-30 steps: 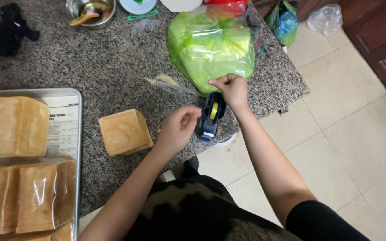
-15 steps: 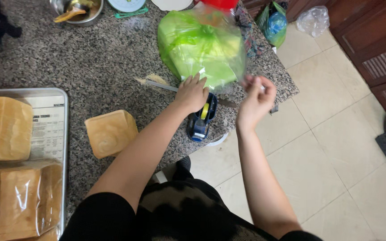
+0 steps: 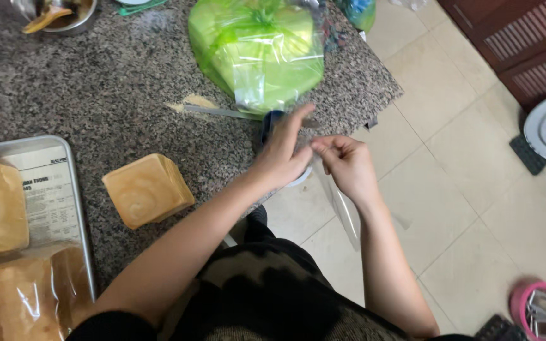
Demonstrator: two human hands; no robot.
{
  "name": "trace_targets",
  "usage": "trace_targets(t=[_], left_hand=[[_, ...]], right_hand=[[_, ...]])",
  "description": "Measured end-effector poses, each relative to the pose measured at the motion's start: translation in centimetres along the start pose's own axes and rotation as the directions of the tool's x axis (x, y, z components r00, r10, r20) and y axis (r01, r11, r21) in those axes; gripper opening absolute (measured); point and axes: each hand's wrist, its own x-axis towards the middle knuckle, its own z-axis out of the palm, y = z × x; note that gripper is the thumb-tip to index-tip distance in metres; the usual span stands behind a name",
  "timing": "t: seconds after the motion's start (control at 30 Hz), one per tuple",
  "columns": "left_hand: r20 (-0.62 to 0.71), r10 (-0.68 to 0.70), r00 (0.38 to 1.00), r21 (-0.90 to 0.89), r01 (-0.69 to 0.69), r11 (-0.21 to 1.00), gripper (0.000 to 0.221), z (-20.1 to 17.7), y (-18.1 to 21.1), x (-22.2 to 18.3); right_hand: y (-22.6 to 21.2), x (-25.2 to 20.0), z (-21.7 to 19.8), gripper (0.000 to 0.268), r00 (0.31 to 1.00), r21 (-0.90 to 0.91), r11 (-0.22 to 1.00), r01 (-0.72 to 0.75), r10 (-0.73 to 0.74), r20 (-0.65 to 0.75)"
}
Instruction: The person places pieces of bread into plastic bags and seals them with tape from a dispenser on a granite counter.
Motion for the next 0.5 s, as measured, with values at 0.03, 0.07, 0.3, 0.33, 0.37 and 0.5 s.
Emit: trace_targets(t=[0.03,0.07,0.3,0.33,0.37,0.5], left_hand=[[0.074,-0.123,0.99,-0.142,0.133,0.981,0.077,-0.2,1.0,-0.9],[0.165,-0.234,0.958,-0.266,0.271,0.925,0.078,-0.4,1.8,-2.0],[0.182,-0.497,0.849,-0.444,0.522,0.729,0.026,-4.7,3.7,-6.8],[0.167,-0.506,0.846,-0.49,0.516,0.703,0.024,-5.5,3.9,-7.6],[0.152,-0.515,0.844,-0.535,0.508,0.675,0.022,-6.1,4.2,-8.2],[0.168,-0.499,0.85,-0.603,0.489,0.63,0.03,-8.8,5.3,-10.7]], right_hand=[[-0.8,-0.6,-0.1,0.02,0.999,-0.021,1.0,-0.004,0.005,0.052],[-1.6,-1.2,-0.1,0.022,0.995,-0.038,0.999,-0.01,0.014,0.102],[-4.8,-3.6,-1.2,0.032,0.93,0.003,0.992,-0.125,0.116,0.348],[-4.9,-3.8,-1.0,0.027,0.919,0.018,0.99,-0.139,0.123,0.374],[-4.9,-4.2,-0.6,0.022,0.918,-0.004,0.987,-0.163,0.153,0.365],[-4.6,-5.3,2.3,0.014,0.921,-0.073,0.99,-0.119,0.138,0.364]])
